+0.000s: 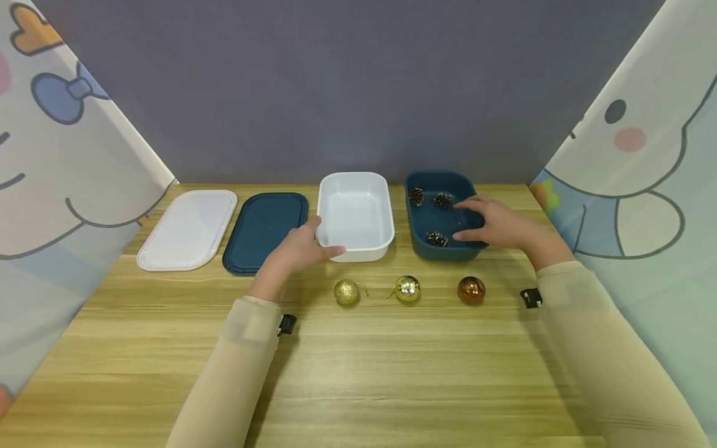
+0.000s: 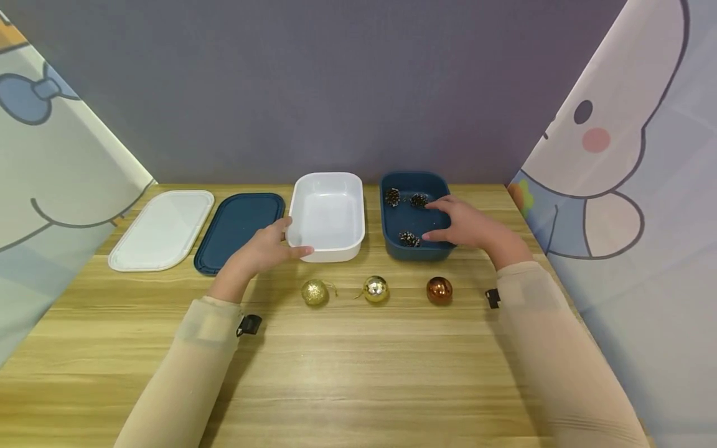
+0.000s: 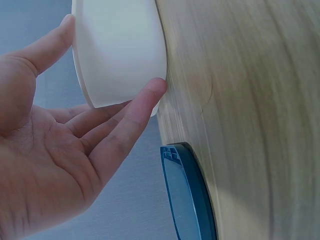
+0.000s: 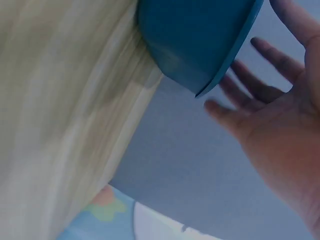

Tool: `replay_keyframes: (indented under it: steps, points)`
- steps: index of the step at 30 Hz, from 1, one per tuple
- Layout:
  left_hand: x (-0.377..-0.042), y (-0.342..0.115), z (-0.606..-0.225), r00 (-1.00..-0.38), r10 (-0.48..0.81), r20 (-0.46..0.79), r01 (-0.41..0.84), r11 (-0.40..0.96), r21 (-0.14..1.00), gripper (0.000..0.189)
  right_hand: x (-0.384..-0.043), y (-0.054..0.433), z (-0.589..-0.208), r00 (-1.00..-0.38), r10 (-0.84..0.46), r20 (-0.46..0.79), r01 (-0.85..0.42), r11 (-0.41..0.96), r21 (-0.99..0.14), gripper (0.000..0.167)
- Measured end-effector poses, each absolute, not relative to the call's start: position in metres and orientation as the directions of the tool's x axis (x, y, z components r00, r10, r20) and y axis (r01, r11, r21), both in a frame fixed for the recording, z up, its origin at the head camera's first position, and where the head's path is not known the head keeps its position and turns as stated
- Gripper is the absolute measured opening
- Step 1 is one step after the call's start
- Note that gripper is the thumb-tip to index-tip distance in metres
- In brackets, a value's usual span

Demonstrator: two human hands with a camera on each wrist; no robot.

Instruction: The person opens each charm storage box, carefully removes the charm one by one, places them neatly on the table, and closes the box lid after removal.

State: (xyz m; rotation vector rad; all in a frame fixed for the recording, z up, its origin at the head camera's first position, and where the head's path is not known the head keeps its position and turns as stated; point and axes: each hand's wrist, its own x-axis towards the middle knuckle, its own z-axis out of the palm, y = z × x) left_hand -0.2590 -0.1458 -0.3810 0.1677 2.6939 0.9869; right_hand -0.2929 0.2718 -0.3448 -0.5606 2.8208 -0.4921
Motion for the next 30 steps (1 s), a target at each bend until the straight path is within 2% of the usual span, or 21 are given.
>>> replay_keyframes:
  steps: [4,9,12,18,30]
  points:
    - [-0.26,-0.147,-0.382,-0.958,0.194,-0.209,0.014,0.763,0.647,0.105,-0.283,0.283,-0.352,-0.928,-0.33,-0.173,-0.238,0.883,-0.405,0.105]
    - [-0.261,-0.149,-0.382,-0.958,0.197,-0.208,0.013,0.756,0.655,0.104,-0.273,0.292,-0.366,-0.927,-0.322,-0.194,-0.172,0.821,-0.544,0.125]
    - [-0.261,-0.151,-0.382,-0.959,0.192,-0.21,0.006,0.751,0.66,0.103,-0.27,0.294,-0.374,-0.917,-0.337,-0.213,-0.149,0.786,-0.6,0.126]
    - [-0.26,-0.153,-0.386,-0.955,0.2,-0.219,0.002,0.744,0.668,0.104,-0.266,0.299,-0.384,-0.899,-0.307,-0.313,-0.11,0.849,-0.516,0.124]
    - [-0.262,-0.153,-0.38,-0.958,0.217,-0.186,0.044,0.754,0.655,0.103,-0.267,0.296,-0.384,-0.908,-0.287,-0.304,-0.091,0.846,-0.526,0.118]
